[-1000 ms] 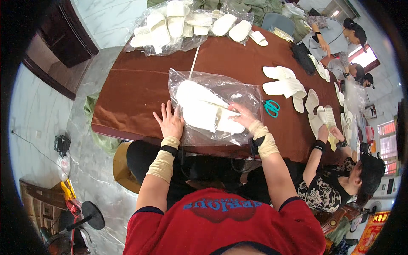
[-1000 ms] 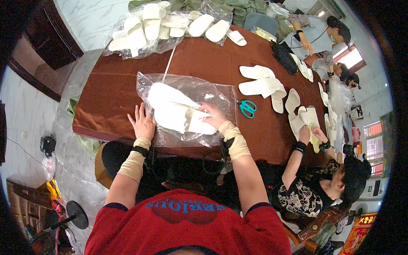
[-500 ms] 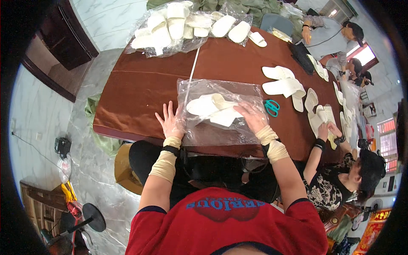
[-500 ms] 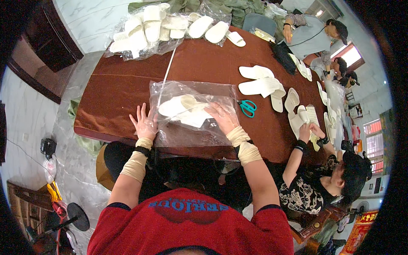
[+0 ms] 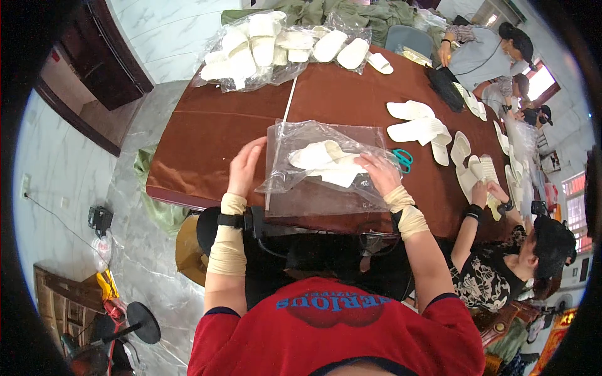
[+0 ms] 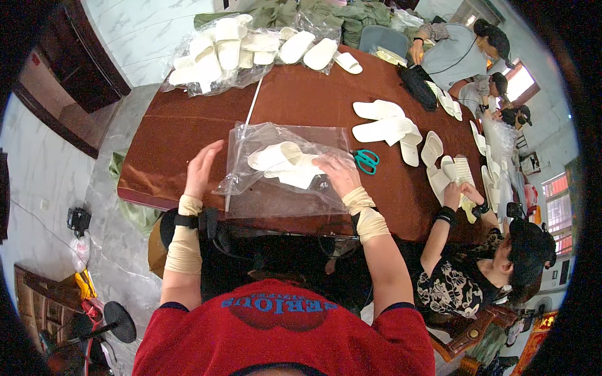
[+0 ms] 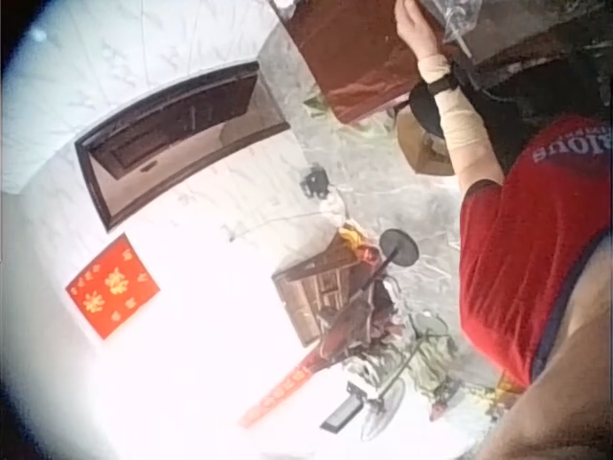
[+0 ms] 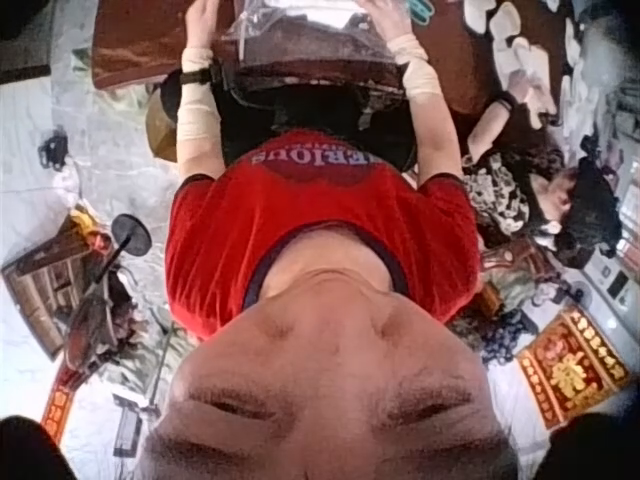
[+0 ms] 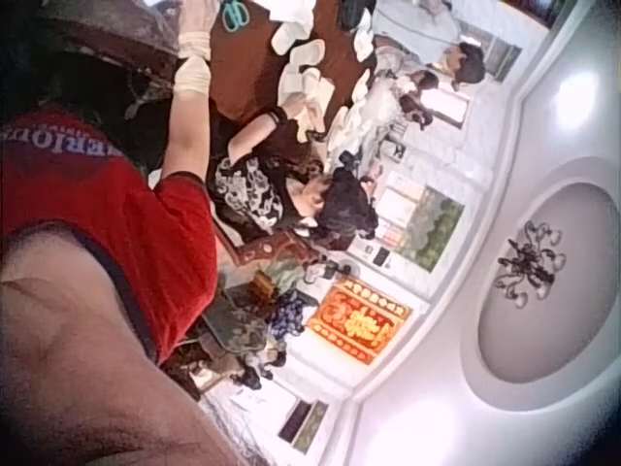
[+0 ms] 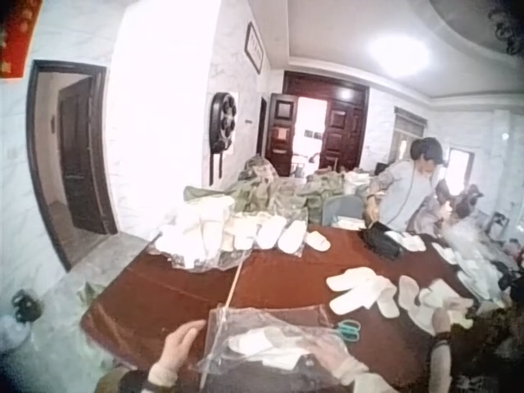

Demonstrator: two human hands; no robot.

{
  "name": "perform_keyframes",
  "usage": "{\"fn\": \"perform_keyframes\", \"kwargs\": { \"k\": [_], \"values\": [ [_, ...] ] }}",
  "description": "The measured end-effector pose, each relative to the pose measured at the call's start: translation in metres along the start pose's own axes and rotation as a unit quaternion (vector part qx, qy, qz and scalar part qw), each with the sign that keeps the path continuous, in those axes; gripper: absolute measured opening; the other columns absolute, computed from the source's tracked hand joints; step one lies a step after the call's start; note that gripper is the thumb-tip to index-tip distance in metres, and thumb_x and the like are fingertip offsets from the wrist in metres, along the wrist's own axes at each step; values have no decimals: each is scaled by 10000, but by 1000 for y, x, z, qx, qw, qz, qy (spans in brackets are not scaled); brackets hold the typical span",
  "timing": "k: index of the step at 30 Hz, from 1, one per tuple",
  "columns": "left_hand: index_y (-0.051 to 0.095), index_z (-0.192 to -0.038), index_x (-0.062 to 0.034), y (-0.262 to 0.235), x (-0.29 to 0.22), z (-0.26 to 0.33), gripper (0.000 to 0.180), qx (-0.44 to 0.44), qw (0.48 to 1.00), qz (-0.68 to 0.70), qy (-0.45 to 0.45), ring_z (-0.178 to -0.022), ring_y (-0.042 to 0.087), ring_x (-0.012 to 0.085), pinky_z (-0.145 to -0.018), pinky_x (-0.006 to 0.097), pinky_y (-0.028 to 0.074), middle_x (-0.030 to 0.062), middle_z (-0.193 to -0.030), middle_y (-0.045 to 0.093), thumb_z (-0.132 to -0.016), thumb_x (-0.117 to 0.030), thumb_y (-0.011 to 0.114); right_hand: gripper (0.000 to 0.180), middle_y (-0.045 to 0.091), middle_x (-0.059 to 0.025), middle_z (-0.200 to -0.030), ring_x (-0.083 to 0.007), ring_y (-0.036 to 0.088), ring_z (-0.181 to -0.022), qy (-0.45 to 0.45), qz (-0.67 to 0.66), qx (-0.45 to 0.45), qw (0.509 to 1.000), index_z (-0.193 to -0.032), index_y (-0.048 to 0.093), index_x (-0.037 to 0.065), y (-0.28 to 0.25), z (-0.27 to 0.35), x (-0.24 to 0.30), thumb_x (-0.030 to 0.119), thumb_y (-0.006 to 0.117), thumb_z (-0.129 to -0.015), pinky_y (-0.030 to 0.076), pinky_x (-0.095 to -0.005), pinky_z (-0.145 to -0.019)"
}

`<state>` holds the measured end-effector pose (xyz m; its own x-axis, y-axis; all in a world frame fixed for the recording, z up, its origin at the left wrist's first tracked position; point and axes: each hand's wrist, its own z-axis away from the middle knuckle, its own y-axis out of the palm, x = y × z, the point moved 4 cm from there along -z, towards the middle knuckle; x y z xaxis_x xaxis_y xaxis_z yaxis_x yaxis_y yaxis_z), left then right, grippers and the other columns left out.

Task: Packaging pairs of white house slippers into clear plastic bags and setting them aside.

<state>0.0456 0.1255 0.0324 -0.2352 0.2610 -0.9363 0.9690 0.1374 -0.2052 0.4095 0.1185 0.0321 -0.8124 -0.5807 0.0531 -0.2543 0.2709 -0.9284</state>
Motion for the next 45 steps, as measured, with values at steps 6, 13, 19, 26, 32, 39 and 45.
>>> {"fn": "perform_keyframes", "kwargs": {
  "k": [6, 13, 19, 26, 32, 39, 45],
  "values": [
    [385, -1423, -159, 53, 89, 41, 576, 150, 835, -521, 90, -1399, 262, 237, -1124, 470, 219, 48, -1511, 309, -932, -447, 475, 435, 598, -56, -1203, -271, 572, -1104, 30, -32, -4, 999, -1177, 587, 201, -10, 4, -12, 11, 541, -788, 484, -379, -915],
    [407, -1410, -150, 59, 65, 39, 579, 71, 845, -522, 94, -1382, 288, 242, -1120, 481, 219, 45, -1508, 315, -912, -429, 502, 357, 626, -126, -1065, -343, 604, -968, 351, 23, -16, 936, -1158, 562, 125, -101, 67, -79, 194, 628, -814, 490, -408, -791],
    [404, -1408, -137, 57, 65, 41, 579, 60, 844, -526, 85, -1378, 300, 248, -1121, 486, 217, 69, -1489, 348, -910, -413, 509, 448, 640, -182, -1071, -311, 650, -965, 391, -95, -376, 835, -1200, 498, 45, -144, 32, 29, 216, 680, -828, 512, -407, -797],
    [615, -1197, -123, 43, 110, 49, 422, 77, 917, -384, 75, -1175, 511, 272, -1031, 419, 361, 101, -1249, 585, -831, -329, 578, 397, 638, -203, -920, -327, 660, -869, 204, -464, -177, 844, -1141, 504, 58, -24, -47, 187, 198, 698, -825, 515, -393, -744],
    [444, -1375, -129, 56, 69, 42, 563, 56, 879, -465, 86, -1377, 296, 270, -1122, 490, 212, 70, -1474, 365, -880, -373, 551, 401, 659, -207, -855, -334, 668, -778, 387, -287, -194, 854, -1050, 516, 12, 69, 21, 93, 256, 716, -801, 513, -415, -673],
    [446, -1366, -120, 54, 65, 42, 527, 56, 866, -491, 82, -1375, 299, 269, -1116, 495, 220, 81, -1471, 365, -905, -359, 532, 359, 634, -222, -962, -352, 640, -889, 422, -321, -260, 807, -1093, 485, 4, 3, 25, 64, 157, 687, -839, 494, -413, -763],
    [431, -1358, -67, 54, 76, 41, 498, 45, 873, -478, 84, -1370, 306, 283, -1116, 489, 227, 129, -1479, 330, -931, -313, 503, 470, 629, -231, -916, -421, 613, -867, 409, -233, -134, 872, -1110, 485, 71, 58, 42, 73, 358, 697, -804, 481, -478, -718]
  ]
}}
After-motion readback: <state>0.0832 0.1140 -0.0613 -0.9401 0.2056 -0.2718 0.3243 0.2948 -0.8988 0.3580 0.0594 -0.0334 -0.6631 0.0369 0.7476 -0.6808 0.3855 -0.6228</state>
